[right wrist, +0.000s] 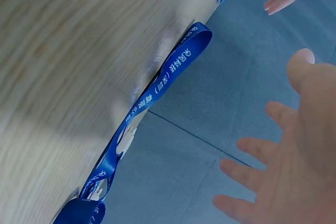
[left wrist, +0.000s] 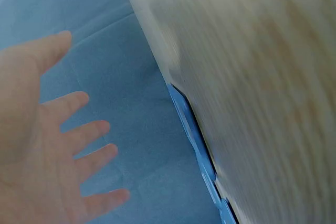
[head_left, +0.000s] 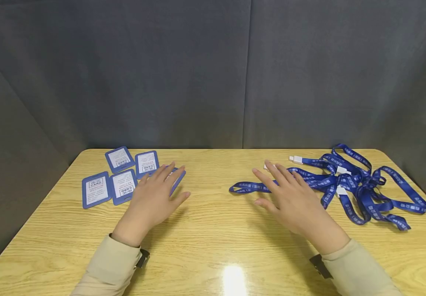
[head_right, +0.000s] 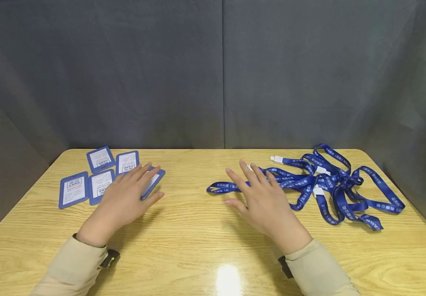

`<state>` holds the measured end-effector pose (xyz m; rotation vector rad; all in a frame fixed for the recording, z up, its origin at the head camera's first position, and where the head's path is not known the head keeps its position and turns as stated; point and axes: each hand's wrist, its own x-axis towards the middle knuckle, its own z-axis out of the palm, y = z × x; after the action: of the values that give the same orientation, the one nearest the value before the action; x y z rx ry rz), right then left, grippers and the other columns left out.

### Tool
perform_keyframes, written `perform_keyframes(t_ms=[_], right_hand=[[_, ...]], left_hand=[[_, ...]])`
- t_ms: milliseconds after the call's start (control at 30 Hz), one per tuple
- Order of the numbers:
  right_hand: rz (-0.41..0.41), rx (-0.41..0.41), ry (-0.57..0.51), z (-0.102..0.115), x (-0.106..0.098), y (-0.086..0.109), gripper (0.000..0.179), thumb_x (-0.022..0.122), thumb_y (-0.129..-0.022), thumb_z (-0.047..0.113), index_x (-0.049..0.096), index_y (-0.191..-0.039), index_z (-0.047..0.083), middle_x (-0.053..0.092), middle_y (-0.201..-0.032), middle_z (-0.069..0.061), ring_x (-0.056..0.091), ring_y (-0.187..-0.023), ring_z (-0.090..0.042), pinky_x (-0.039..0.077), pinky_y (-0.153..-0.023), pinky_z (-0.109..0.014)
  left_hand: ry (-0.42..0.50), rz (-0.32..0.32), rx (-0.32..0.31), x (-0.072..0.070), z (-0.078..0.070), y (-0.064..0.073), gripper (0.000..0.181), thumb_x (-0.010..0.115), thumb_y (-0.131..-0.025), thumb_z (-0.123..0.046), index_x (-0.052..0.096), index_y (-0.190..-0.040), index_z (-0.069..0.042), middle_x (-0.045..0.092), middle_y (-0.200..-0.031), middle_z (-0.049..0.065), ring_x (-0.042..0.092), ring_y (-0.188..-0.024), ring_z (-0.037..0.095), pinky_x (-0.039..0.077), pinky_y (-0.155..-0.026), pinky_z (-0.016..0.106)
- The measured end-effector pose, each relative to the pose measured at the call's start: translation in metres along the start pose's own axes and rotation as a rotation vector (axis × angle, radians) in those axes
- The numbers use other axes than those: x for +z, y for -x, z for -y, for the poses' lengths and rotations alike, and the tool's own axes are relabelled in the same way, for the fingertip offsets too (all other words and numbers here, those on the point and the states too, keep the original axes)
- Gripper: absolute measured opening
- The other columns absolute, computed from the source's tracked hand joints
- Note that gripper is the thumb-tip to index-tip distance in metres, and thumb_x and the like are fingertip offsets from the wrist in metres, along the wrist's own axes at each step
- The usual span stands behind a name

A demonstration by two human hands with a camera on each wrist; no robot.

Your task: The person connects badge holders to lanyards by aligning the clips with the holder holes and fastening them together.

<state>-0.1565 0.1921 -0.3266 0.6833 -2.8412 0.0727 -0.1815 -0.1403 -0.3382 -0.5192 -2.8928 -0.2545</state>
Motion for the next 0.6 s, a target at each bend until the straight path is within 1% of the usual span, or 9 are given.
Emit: perform_keyframes(t_ms=[167,267,400,467,600], right_hand=[[-0.008,-0.013,0.008,0.0,0.0,0.001,0.067,0.038,-0.102,0.059,0.023,-0.159,0.026,0.021,-0.162,-0.012,0.029,-0.144,-0.038,0.023,-0.111,-0.063],[-0.006,-0.008,0.018,0.0,-0.001,0.002,0.067,0.038,-0.102,0.059,0.024,-0.158,0.025,0.024,-0.161,-0.013,0.031,-0.143,-0.037,0.024,-0.111,-0.062],[-0.026,-0.005,0.019,0.001,-0.003,0.001,0.065,0.043,-0.102,0.055,0.032,-0.156,0.021,0.033,-0.157,-0.015,0.036,-0.14,-0.036,0.027,-0.11,-0.061],[-0.036,-0.004,0.015,0.002,-0.004,0.001,0.063,0.047,-0.101,0.052,0.037,-0.154,0.018,0.039,-0.154,-0.016,0.039,-0.138,-0.036,0.028,-0.11,-0.061],[-0.038,-0.001,0.015,0.004,-0.006,0.0,0.06,0.049,-0.101,0.05,0.044,-0.15,0.014,0.045,-0.149,-0.017,0.044,-0.135,-0.036,0.031,-0.108,-0.06]], left_hand=[[0.013,0.039,-0.047,-0.003,0.003,0.0,0.065,0.057,-0.098,-0.05,0.041,-0.152,-0.017,0.04,-0.153,0.015,0.037,-0.139,0.037,0.031,-0.107,0.061],[0.028,0.077,-0.08,-0.01,0.005,0.001,0.064,0.056,-0.098,-0.048,0.042,-0.151,-0.015,0.04,-0.152,0.017,0.039,-0.138,0.039,0.033,-0.106,0.063],[0.063,0.094,-0.123,-0.019,0.01,0.003,0.059,0.054,-0.1,-0.044,0.046,-0.148,-0.01,0.045,-0.149,0.02,0.042,-0.134,0.043,0.034,-0.103,0.065],[0.07,0.094,-0.136,-0.019,0.012,0.003,0.058,0.053,-0.101,-0.043,0.047,-0.147,-0.008,0.047,-0.146,0.021,0.044,-0.132,0.045,0.035,-0.101,0.065],[0.082,0.092,-0.148,-0.015,0.014,-0.002,0.054,0.053,-0.102,-0.04,0.05,-0.144,-0.006,0.05,-0.142,0.024,0.047,-0.128,0.046,0.037,-0.098,0.066]])
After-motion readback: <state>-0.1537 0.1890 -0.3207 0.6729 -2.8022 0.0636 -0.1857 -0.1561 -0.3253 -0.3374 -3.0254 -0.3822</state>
